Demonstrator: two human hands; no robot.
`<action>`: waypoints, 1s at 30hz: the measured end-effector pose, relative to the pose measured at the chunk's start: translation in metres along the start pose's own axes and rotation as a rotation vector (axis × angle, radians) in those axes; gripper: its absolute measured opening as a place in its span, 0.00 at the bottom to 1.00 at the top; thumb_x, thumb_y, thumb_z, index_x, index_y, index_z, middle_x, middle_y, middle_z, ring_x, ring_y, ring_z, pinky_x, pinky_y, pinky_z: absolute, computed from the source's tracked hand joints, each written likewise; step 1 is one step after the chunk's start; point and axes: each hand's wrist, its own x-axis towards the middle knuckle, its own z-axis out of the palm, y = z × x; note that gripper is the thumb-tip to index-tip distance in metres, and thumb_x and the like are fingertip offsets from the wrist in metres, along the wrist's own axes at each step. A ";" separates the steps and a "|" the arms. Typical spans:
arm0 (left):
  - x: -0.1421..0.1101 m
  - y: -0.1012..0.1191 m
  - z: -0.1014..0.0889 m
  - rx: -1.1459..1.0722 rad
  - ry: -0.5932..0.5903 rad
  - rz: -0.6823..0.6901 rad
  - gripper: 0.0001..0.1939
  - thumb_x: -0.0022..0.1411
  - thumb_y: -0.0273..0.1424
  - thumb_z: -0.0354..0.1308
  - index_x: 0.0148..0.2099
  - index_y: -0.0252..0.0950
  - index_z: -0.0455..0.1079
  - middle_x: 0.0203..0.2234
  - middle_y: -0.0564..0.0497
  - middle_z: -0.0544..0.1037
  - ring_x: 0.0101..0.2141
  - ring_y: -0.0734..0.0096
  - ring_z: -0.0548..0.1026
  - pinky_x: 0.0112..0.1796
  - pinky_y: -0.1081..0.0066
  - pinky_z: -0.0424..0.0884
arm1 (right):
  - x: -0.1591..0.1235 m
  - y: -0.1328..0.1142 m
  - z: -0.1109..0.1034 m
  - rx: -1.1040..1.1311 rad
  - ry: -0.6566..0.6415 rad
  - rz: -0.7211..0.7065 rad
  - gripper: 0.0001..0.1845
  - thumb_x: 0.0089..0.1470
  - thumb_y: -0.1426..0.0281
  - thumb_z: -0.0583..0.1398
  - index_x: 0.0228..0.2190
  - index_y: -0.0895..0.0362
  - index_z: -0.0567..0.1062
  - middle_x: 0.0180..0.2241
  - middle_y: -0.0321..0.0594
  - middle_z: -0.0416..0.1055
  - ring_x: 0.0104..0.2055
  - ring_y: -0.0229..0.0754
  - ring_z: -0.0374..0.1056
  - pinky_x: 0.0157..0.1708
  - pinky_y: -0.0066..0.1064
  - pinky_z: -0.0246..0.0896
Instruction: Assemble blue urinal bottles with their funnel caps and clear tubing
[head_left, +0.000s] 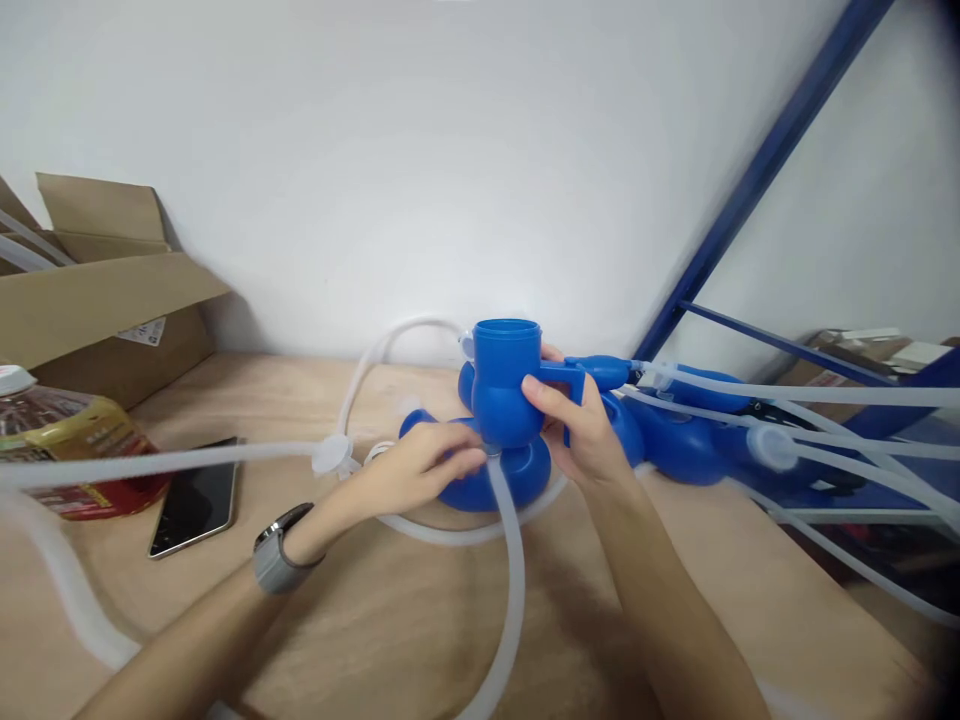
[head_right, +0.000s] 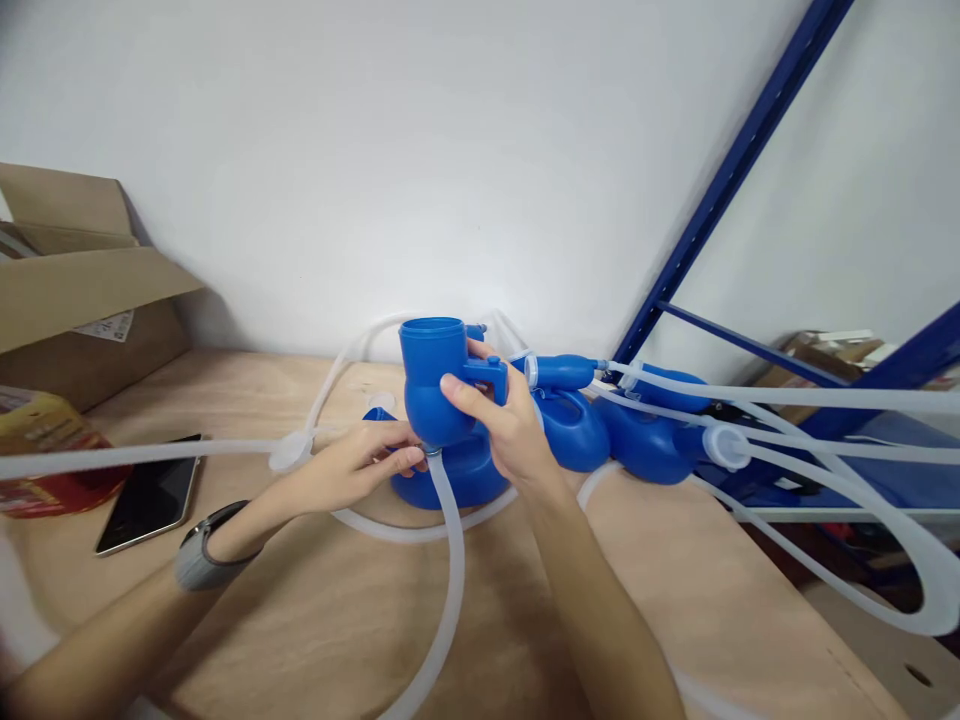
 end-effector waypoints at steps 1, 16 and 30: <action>-0.001 0.001 -0.002 0.039 -0.023 0.029 0.15 0.76 0.37 0.49 0.41 0.36 0.72 0.35 0.48 0.81 0.36 0.67 0.79 0.40 0.69 0.73 | 0.001 -0.001 0.000 0.032 0.004 0.012 0.36 0.46 0.54 0.74 0.56 0.49 0.76 0.47 0.40 0.81 0.53 0.57 0.76 0.54 0.48 0.74; -0.004 -0.002 0.006 0.351 -0.172 0.183 0.13 0.67 0.19 0.46 0.38 0.37 0.70 0.34 0.49 0.79 0.33 0.68 0.76 0.34 0.71 0.68 | 0.016 0.010 -0.018 0.057 -0.025 0.021 0.36 0.53 0.40 0.64 0.52 0.51 0.80 0.50 0.46 0.82 0.61 0.65 0.72 0.57 0.60 0.70; 0.006 0.001 0.021 -1.106 0.188 -0.187 0.19 0.65 0.46 0.67 0.43 0.35 0.76 0.34 0.49 0.78 0.36 0.68 0.76 0.50 0.63 0.74 | 0.012 0.026 0.002 0.163 0.070 -0.019 0.38 0.48 0.49 0.73 0.58 0.46 0.74 0.49 0.39 0.80 0.56 0.57 0.75 0.53 0.51 0.76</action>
